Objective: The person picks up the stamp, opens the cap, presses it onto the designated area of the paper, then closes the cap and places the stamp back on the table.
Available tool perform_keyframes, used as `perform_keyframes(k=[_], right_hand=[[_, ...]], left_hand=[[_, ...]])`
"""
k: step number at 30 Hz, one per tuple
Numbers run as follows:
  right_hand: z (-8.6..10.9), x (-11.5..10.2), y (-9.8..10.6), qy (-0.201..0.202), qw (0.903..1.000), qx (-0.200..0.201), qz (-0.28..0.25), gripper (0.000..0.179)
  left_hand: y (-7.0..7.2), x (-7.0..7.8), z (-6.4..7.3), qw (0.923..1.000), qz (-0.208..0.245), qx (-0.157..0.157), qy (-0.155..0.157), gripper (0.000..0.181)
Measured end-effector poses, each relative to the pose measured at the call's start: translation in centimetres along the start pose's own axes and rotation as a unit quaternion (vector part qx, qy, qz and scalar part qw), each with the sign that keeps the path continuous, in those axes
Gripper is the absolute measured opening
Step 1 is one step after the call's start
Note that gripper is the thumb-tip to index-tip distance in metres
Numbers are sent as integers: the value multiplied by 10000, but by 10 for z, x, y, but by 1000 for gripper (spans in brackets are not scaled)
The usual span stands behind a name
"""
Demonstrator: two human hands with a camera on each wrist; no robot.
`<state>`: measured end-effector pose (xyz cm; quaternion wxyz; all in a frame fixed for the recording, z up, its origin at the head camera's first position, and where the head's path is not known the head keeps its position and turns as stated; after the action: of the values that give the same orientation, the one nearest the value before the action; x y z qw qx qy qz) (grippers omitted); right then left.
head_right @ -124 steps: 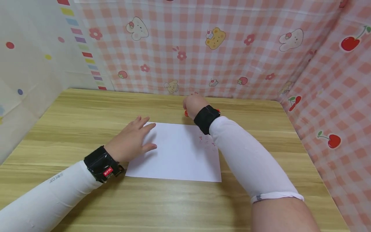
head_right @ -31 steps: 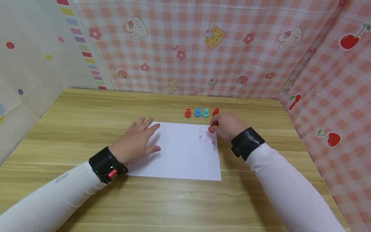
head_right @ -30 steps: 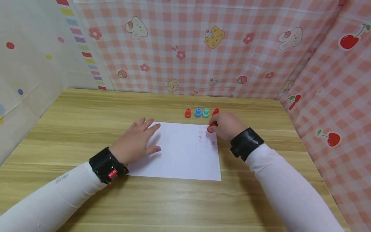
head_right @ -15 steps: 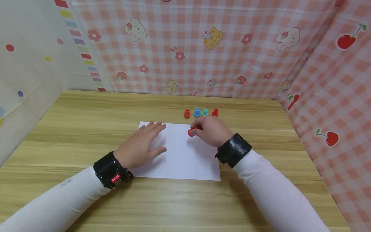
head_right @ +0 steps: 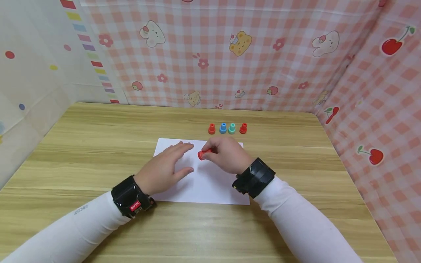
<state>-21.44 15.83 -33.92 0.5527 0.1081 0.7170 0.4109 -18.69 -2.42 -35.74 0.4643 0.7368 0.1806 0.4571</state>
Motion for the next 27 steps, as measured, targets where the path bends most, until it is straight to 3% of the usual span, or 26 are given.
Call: perform_keyframes(k=[6, 13, 21, 27], right_hand=[[1, -10, -9, 178, 9986, -32, -495, 9], [3, -15, -14, 180, 9975, 6, -677, 9], [5, -16, -17, 89, 9969, -14, -776, 8], [5, -15, -18, -30, 9962, 21, -875, 8]], left_hand=[[-2, 6, 1, 9997, 176, 66, -140, 61], [-6, 10, 0, 9993, 253, 116, -234, 56], [-6, 13, -1, 9995, 281, 114, -111, 50], [-4, 11, -2, 9961, 810, 320, 119, 35]])
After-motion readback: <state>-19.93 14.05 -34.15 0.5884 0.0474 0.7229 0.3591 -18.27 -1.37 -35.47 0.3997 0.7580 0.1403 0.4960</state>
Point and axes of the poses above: each hand's wrist, its own z-axis away from the middle knuckle, its own y-axis out of the back of the hand, x = y × z, the point moved 6 cm from there along -z, towards the middle knuckle, and after that the axes turned 5 degrees about y, right-handed, at the moved point
